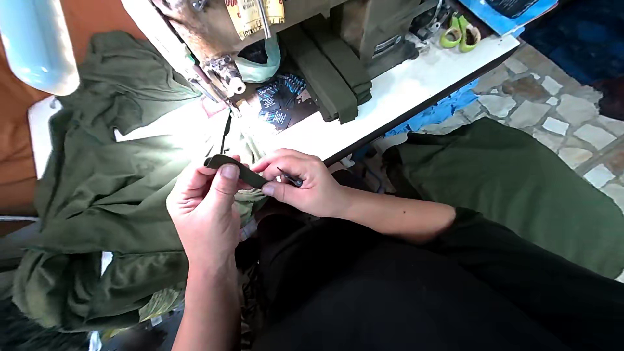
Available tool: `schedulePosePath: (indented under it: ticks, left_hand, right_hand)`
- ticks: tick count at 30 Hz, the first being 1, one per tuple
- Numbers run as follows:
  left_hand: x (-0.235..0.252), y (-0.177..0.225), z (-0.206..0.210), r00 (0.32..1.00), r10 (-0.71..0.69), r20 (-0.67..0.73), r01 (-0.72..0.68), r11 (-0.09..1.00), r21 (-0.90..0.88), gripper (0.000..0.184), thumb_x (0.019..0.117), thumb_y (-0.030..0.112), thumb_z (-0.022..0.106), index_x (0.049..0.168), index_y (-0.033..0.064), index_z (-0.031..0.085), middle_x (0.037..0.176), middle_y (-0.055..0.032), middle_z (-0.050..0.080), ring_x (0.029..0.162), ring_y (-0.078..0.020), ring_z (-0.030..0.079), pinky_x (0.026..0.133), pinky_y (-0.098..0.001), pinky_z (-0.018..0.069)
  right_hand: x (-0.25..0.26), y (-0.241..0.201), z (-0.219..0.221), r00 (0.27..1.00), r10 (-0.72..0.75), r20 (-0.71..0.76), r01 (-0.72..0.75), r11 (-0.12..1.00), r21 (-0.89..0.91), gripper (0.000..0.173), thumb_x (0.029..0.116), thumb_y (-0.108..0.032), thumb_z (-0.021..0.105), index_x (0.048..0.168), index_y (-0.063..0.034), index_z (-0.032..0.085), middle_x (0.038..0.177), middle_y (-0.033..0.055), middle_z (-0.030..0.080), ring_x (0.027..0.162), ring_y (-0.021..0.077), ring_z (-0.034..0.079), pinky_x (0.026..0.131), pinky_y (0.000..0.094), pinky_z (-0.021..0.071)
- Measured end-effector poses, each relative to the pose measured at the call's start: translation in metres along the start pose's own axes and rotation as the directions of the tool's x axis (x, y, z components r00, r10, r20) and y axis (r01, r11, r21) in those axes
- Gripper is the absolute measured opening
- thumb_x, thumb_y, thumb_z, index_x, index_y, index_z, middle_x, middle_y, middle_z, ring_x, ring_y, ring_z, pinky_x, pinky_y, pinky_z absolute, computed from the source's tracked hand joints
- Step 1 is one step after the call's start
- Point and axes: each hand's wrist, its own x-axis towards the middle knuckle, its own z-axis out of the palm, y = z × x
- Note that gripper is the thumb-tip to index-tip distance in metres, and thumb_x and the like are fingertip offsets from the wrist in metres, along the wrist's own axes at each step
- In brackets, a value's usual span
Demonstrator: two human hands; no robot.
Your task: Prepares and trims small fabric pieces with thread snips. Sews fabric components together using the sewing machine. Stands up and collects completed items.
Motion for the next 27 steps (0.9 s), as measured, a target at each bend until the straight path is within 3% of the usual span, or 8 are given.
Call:
schedulePosePath:
  ticks: [4,7,11,13,15,18,25,27]
  left_hand:
    - [0.000,-0.001,-0.002,0.999,0.037,-0.012,-0.037,0.998,0.056,0.010,0.1003,0.016,0.066,0.103,0.0220,0.073,0.097,0.0101,0.075,0.084,-0.0052,0.073,0.079,-0.0229,0.0619]
    - [-0.001,-0.003,-0.004,0.996,0.092,-0.001,-0.091,0.989,0.116,0.011,0.1012,0.015,0.064,0.106,0.0221,0.071,0.101,0.0113,0.074,0.086,-0.0045,0.072,0.079,-0.0226,0.0620]
    - [-0.001,-0.005,-0.006,0.988,0.153,0.017,-0.153,0.971,0.182,0.015,0.1016,0.011,0.062,0.108,0.0214,0.071,0.103,0.0124,0.074,0.086,-0.0040,0.072,0.078,-0.0221,0.0618]
    - [-0.002,-0.005,-0.007,0.986,0.167,0.026,-0.168,0.969,0.182,0.015,0.1016,0.011,0.063,0.109,0.0209,0.071,0.103,0.0121,0.074,0.087,-0.0046,0.073,0.078,-0.0225,0.0624]
    - [-0.003,-0.003,-0.007,0.988,0.154,0.026,-0.156,0.974,0.163,0.016,0.1012,0.012,0.063,0.111,0.0211,0.071,0.103,0.0121,0.075,0.087,-0.0047,0.073,0.079,-0.0230,0.0626]
    - [-0.003,-0.001,-0.008,0.992,0.126,0.017,-0.127,0.982,0.140,0.014,0.1011,0.014,0.065,0.110,0.0220,0.071,0.103,0.0115,0.075,0.087,-0.0052,0.073,0.079,-0.0232,0.0630]
    - [-0.005,0.003,-0.007,1.000,0.003,-0.006,-0.003,1.000,-0.014,0.011,0.1004,0.015,0.065,0.104,0.0216,0.073,0.100,0.0059,0.077,0.087,-0.0103,0.075,0.079,-0.0287,0.0648]
    - [-0.006,0.003,-0.007,1.000,-0.004,-0.004,0.004,0.999,-0.033,0.011,0.1004,0.013,0.065,0.104,0.0205,0.072,0.100,0.0049,0.077,0.085,-0.0109,0.075,0.078,-0.0291,0.0650]
  right_hand:
    - [-0.002,0.000,0.003,0.999,0.045,-0.022,-0.044,0.998,0.052,0.010,0.0888,0.001,0.068,0.081,0.0061,0.064,0.093,0.0142,0.068,0.078,0.0043,0.061,0.066,0.0150,0.0489]
    - [-0.003,-0.001,0.004,0.998,0.062,-0.018,-0.061,0.996,0.061,0.010,0.0895,-0.001,0.068,0.090,0.0093,0.066,0.103,0.0165,0.067,0.079,0.0031,0.060,0.066,0.0137,0.0495]
    - [-0.001,0.000,0.008,0.999,0.033,-0.013,-0.032,0.998,0.045,0.010,0.0884,0.000,0.068,0.082,0.0063,0.063,0.102,0.0164,0.066,0.081,0.0052,0.060,0.067,0.0149,0.0496]
    - [-0.001,0.002,0.008,1.000,0.029,-0.012,-0.028,0.999,0.020,0.010,0.0894,-0.002,0.068,0.085,0.0072,0.064,0.104,0.0166,0.066,0.081,0.0045,0.059,0.067,0.0144,0.0487]
    - [-0.001,0.004,0.008,0.999,0.041,-0.005,-0.041,0.999,0.006,0.013,0.0914,-0.003,0.068,0.091,0.0098,0.068,0.103,0.0173,0.068,0.083,0.0058,0.061,0.070,0.0163,0.0496]
    - [-0.001,0.004,0.009,0.999,0.039,-0.006,-0.040,0.999,-0.026,0.012,0.0918,-0.002,0.067,0.086,0.0089,0.068,0.090,0.0145,0.068,0.082,0.0076,0.063,0.071,0.0177,0.0513]
    - [0.000,-0.006,0.003,0.980,0.197,-0.021,-0.196,0.979,0.047,0.009,0.0892,-0.001,0.070,0.082,0.0033,0.066,0.081,0.0016,0.058,0.070,-0.0040,0.049,0.061,0.0095,0.0391]
    - [0.000,-0.008,0.001,0.973,0.230,-0.018,-0.228,0.971,0.072,0.009,0.0895,0.000,0.070,0.082,0.0017,0.065,0.082,0.0005,0.060,0.068,-0.0057,0.048,0.059,0.0093,0.0385]
